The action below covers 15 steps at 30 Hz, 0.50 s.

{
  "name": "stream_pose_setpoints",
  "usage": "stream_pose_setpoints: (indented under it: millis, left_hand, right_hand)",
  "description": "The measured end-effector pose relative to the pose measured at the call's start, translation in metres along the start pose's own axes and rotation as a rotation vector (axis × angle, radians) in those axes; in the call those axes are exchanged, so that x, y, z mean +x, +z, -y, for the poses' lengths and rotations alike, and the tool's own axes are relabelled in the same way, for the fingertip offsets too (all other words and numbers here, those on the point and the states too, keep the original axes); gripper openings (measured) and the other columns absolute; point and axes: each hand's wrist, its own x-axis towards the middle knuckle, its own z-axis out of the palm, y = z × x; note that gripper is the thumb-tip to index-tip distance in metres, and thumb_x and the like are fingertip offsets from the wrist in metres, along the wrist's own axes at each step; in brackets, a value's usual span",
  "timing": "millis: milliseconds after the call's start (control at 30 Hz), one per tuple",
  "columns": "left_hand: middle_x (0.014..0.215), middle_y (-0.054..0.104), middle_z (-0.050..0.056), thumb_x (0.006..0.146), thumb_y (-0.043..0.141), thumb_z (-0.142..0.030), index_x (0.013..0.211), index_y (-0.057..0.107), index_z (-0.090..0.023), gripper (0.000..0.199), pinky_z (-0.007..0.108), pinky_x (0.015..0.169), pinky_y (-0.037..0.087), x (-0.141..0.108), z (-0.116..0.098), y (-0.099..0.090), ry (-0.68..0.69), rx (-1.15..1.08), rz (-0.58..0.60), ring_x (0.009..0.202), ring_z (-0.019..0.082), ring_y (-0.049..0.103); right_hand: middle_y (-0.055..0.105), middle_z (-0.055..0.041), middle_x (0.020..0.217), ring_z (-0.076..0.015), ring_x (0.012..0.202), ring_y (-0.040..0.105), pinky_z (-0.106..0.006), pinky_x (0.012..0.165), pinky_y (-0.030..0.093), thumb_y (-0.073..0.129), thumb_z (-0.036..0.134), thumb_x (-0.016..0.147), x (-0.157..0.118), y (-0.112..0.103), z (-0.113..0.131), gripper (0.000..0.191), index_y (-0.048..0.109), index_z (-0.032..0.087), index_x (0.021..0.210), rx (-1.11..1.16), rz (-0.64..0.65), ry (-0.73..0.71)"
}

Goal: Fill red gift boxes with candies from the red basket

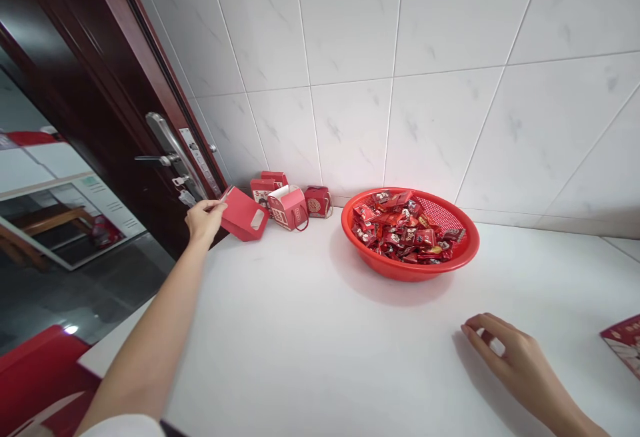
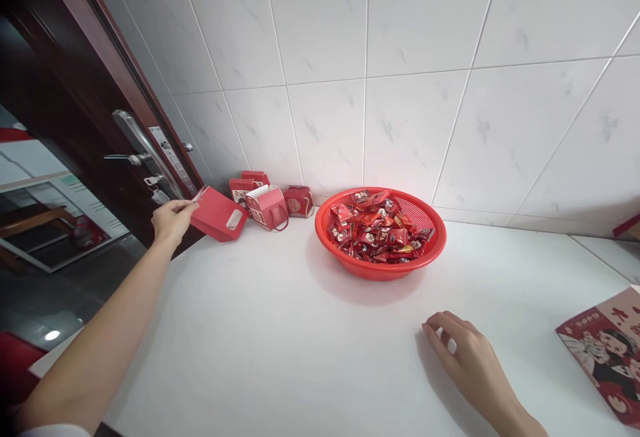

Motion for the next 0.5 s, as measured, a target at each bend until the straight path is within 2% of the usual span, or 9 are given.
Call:
stream_pose_setpoints:
  millis: [33,167,267,333,400,433,500]
  left_hand:
    - [0.071,0.065,-0.002,0.08,0.063,-0.015,0.079,0.063,-0.016,0.001,0.03,0.081,0.053,-0.004,0.001,-0.003,-0.041,-0.043,-0.027,0.081,0.019,0.064]
    - [0.066,0.06,-0.005,0.074,0.057,-0.001,0.077,0.06,-0.017,0.016,0.021,0.067,0.047,-0.015,-0.004,-0.011,-0.165,-0.222,-0.127,0.073,0.014,0.058]
    - [0.07,0.06,-0.004,0.075,0.051,0.0,0.077,0.059,-0.016,0.018,0.02,0.058,0.042,-0.02,-0.017,-0.017,-0.19,-0.338,-0.177,0.068,0.012,0.055]
    - [0.073,0.064,-0.003,0.077,0.051,-0.003,0.077,0.061,-0.016,0.016,0.02,0.057,0.043,-0.026,-0.03,-0.021,-0.179,-0.412,-0.169,0.067,0.012,0.056]
    - [0.074,0.068,-0.003,0.077,0.057,-0.01,0.078,0.067,-0.015,0.012,0.021,0.059,0.047,-0.04,-0.047,-0.025,-0.137,-0.491,-0.083,0.067,0.013,0.059]
    - [0.073,0.069,-0.003,0.075,0.06,-0.013,0.08,0.07,-0.016,0.011,0.023,0.06,0.048,-0.049,-0.057,-0.027,-0.097,-0.562,0.008,0.067,0.014,0.06]
    - [0.079,0.075,-0.001,0.074,0.065,-0.017,0.08,0.074,-0.017,0.011,0.026,0.066,0.053,-0.072,-0.08,-0.027,0.101,-0.615,0.219,0.072,0.017,0.066]
  right_hand:
    - [0.074,-0.0036,0.085,-0.0185,0.067,0.068,-0.026,0.054,0.054,0.05,0.05,0.099,0.0,0.001,0.001,0.034,0.07,0.026,0.085,0.001,0.001,-0.005]
    - [0.074,-0.0038,0.083,-0.0188,0.067,0.069,-0.026,0.055,0.055,0.05,0.048,0.099,0.0,0.001,0.004,0.033,0.07,0.026,0.085,-0.002,-0.006,-0.021]
    - [0.073,-0.0041,0.083,-0.019,0.067,0.068,-0.026,0.052,0.055,0.052,0.047,0.099,0.0,0.0,0.006,0.031,0.07,0.026,0.085,0.014,-0.027,-0.03]
    - [0.073,-0.0042,0.085,-0.0188,0.067,0.068,-0.025,0.049,0.054,0.053,0.047,0.099,0.0,0.0,0.009,0.029,0.07,0.026,0.086,0.052,-0.045,-0.032]
    - [0.073,-0.0046,0.087,-0.0185,0.068,0.068,-0.023,0.046,0.054,0.055,0.045,0.099,0.001,0.001,0.015,0.027,0.07,0.026,0.088,0.112,-0.06,-0.036]
    - [0.073,-0.0049,0.087,-0.0184,0.069,0.068,-0.023,0.044,0.053,0.055,0.045,0.099,0.003,0.002,0.019,0.026,0.07,0.026,0.09,0.145,-0.068,-0.044]
    - [0.073,-0.0054,0.089,-0.0183,0.07,0.067,-0.021,0.039,0.05,0.056,0.042,0.1,0.007,0.003,0.032,0.022,0.07,0.026,0.095,0.202,-0.097,-0.066]
